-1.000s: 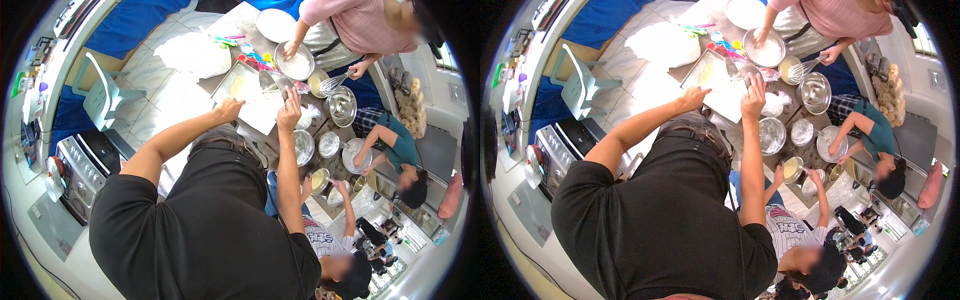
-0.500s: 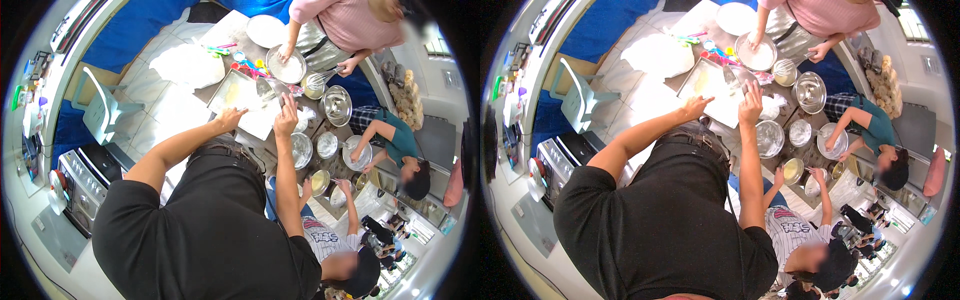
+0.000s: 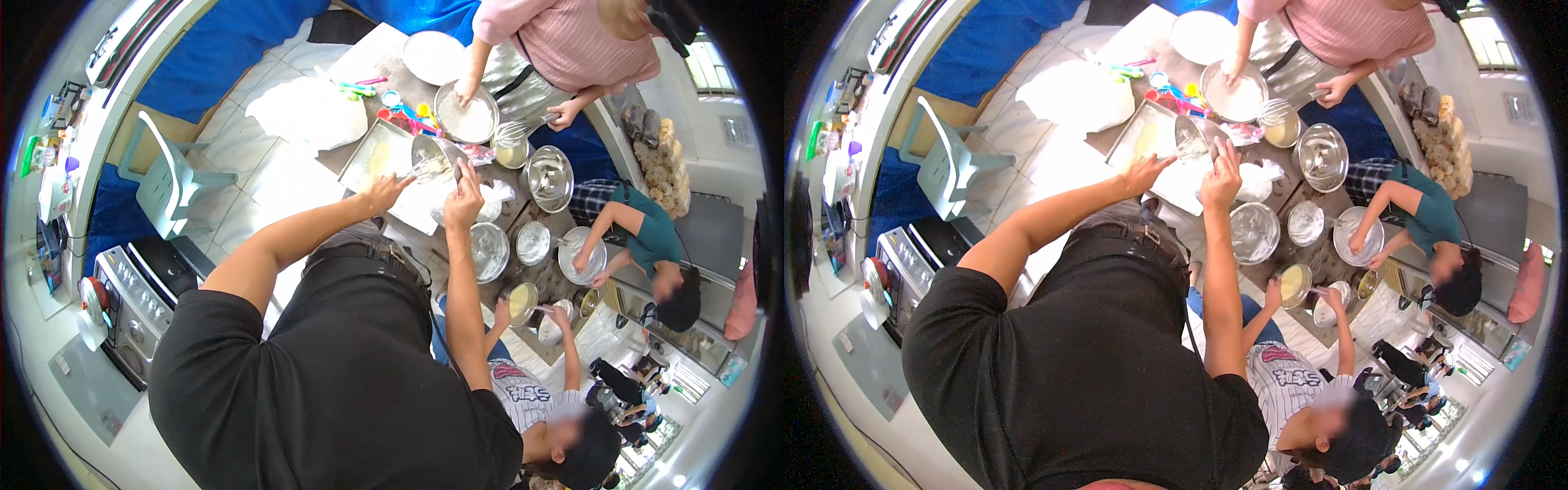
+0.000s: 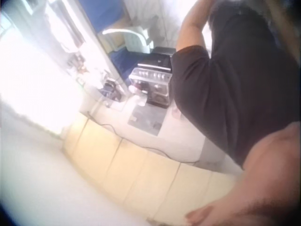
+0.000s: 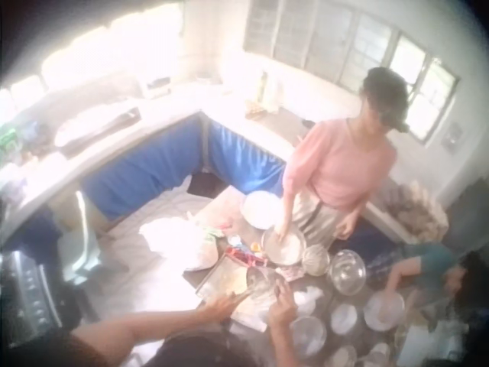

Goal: The person uses a whisk to mix batter in a metal bowl and then pours the batter into a rectangular metal baking pan while other people prepare food at the same table.

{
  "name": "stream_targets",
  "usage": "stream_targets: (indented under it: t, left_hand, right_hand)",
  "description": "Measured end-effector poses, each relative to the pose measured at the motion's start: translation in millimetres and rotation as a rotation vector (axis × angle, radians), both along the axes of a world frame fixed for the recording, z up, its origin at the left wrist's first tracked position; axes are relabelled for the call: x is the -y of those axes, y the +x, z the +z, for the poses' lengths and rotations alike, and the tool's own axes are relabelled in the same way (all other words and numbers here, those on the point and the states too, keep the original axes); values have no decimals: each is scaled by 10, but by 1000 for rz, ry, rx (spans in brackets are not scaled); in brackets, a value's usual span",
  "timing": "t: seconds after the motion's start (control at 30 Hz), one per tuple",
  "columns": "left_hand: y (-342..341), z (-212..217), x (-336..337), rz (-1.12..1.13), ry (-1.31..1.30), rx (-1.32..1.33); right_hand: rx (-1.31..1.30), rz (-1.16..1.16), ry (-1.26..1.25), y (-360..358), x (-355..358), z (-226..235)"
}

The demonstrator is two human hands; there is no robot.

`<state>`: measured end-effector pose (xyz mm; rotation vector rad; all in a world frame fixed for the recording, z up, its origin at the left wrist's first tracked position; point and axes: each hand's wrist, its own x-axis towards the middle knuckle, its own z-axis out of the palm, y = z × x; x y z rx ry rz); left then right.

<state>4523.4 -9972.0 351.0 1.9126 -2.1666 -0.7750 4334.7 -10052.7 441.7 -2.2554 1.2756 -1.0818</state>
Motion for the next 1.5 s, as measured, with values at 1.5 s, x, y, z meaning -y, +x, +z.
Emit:
stream_targets:
  t: [1.5]
  left_hand:
    - [783, -338, -650, 447, 164, -264]
  right_hand:
    - [181, -579, -90, -984, -348, -45]
